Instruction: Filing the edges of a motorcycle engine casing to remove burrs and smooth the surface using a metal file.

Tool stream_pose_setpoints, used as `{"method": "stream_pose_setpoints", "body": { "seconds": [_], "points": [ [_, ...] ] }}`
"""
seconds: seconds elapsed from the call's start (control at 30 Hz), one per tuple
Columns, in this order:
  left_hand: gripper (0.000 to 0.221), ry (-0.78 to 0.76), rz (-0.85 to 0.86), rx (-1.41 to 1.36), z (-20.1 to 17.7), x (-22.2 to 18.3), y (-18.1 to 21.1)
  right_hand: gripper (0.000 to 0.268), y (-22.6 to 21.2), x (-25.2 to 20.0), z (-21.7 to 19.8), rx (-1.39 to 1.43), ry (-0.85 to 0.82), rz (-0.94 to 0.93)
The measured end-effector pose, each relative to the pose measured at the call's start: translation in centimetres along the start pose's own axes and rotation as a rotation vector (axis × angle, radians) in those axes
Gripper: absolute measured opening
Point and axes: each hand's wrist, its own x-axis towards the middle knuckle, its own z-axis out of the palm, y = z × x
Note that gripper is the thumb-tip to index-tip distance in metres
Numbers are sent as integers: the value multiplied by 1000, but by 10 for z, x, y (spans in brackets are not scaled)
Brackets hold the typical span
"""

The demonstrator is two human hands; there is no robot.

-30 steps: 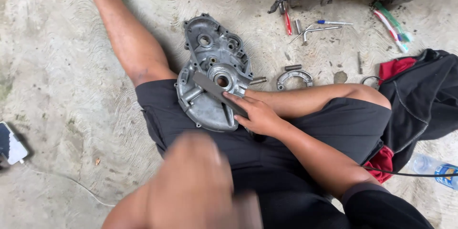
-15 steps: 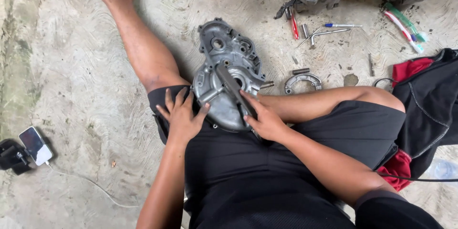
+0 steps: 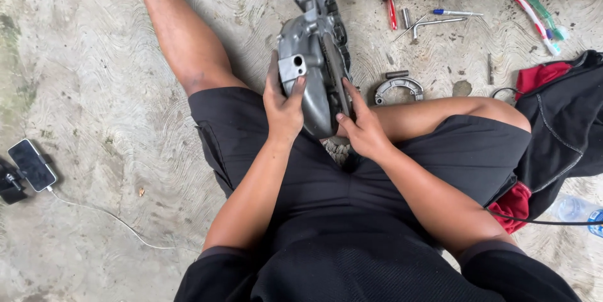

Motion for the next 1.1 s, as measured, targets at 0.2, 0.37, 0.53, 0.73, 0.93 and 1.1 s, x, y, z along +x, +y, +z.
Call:
{"method": "stream_pose_setpoints", "body": {
  "seconds": [0.2, 0.37, 0.53, 0.73, 0.93, 1.1],
  "points": [
    [68, -26, -33, -59, 5, 21, 4, 65, -21, 11, 0, -155, 109, 0],
    [69, -153, -105, -306, -11, 19, -12, 61, -15, 15, -5, -273, 121, -157],
    [70, -177, -153, -336, -19, 19, -12, 60, -16, 16, 0, -344, 117, -159],
    [71, -176, -173, -377, -23, 19, -7, 58, -36, 17, 11, -297, 78, -187],
    [71, -182, -222, -415, -21, 15, -2, 59, -34, 22, 5, -260, 74, -230],
    [64, -175, -341, -389, -37, 12, -38, 55, -28, 33, 6, -226, 111, -158]
  ]
}}
